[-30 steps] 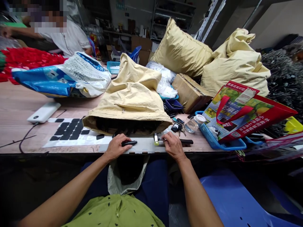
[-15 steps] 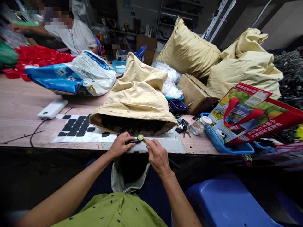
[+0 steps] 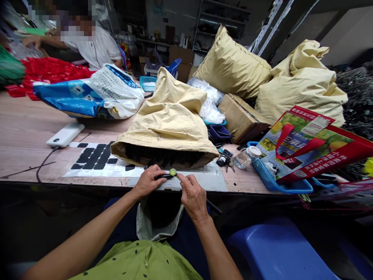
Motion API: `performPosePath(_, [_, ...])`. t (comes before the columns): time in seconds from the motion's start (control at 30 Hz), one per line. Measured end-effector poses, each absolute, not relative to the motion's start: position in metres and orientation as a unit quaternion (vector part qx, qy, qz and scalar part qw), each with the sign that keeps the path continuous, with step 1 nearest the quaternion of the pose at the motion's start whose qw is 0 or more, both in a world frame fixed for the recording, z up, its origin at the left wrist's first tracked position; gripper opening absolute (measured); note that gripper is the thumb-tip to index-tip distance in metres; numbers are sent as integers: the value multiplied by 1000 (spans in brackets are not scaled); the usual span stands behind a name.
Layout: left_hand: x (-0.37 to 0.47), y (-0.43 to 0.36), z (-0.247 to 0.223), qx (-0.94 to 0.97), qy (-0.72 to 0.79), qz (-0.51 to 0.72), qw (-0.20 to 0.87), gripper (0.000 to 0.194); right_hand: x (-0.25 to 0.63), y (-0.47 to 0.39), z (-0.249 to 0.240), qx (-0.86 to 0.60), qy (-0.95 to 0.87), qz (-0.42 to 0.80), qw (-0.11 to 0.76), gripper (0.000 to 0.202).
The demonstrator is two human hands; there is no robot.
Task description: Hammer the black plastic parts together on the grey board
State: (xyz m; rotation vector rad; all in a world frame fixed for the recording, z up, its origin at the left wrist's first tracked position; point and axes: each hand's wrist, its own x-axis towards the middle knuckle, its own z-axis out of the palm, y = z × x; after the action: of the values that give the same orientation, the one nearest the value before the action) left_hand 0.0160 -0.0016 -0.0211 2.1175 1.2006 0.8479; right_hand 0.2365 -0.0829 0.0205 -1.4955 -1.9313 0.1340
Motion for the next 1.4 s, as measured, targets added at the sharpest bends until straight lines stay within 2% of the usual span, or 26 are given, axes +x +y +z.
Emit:
performPosePath(0.27, [19, -4, -13, 791, 463, 295, 272, 19, 266, -78, 18, -601, -720, 53, 342, 40])
performPosePath(0.53, [19, -5, -7, 796, 465, 283, 265, 18, 346, -36, 11, -581, -778, -27, 238, 33])
performPosePath(0.87, [18, -6, -7, 790, 457, 297, 281, 14, 352, -24, -19, -615, -741, -51, 266, 32])
performPosePath(1.1, [12, -25, 1, 758, 408, 363, 356, 17, 349, -24, -18, -626, -731, -61, 263, 30])
performPosePath(1.3, [16, -48, -1, 724, 429, 376, 388, 17, 349, -24, -16, -629, -728, -60, 265, 28])
performPosePath(1.4, [16, -49, -1, 703, 438, 377, 414, 18, 338, -33, -3, -636, -714, -74, 282, 36])
